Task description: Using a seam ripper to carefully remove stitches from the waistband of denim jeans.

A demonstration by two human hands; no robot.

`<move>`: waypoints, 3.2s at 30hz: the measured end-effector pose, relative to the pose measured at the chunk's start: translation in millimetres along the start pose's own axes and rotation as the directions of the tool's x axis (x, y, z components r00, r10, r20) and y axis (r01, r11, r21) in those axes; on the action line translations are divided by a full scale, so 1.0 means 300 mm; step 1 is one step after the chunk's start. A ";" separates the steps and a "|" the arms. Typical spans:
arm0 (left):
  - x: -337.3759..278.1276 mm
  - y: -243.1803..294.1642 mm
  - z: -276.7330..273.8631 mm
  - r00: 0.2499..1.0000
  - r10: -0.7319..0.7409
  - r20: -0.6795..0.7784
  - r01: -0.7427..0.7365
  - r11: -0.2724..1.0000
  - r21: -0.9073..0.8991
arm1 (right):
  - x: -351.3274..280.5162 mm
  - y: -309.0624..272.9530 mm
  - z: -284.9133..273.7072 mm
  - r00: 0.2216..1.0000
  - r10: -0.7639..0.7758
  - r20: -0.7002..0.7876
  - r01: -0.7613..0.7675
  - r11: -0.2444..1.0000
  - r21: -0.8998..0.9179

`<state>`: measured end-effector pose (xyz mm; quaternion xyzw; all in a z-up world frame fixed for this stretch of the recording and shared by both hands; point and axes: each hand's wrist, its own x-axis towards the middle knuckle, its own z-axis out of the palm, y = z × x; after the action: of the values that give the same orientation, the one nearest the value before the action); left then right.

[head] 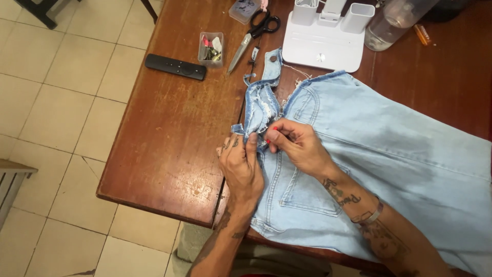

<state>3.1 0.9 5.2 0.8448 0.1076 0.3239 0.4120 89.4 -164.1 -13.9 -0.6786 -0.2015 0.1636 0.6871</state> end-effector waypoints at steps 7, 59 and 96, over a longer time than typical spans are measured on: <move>-0.001 -0.014 0.011 1.000 0.003 -0.009 -0.003 1.000 -0.030 | 0.011 -0.010 0.003 0.997 0.066 0.042 -0.066 0.998 -0.001; -0.069 -0.020 -0.121 0.955 -0.201 0.217 0.220 0.973 -0.068 | -0.073 -0.042 0.072 0.997 -0.035 -0.065 0.030 0.997 -0.073; -0.079 -0.043 -0.117 0.985 -0.140 0.106 0.151 0.983 -0.106 | -0.064 -0.122 0.082 0.987 0.003 0.158 0.017 0.992 -0.124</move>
<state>-36.2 20.5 0.2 0.8247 0.1302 0.2568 0.4868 58.8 -153.4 21.6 -0.7045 -0.2676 0.2014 0.6257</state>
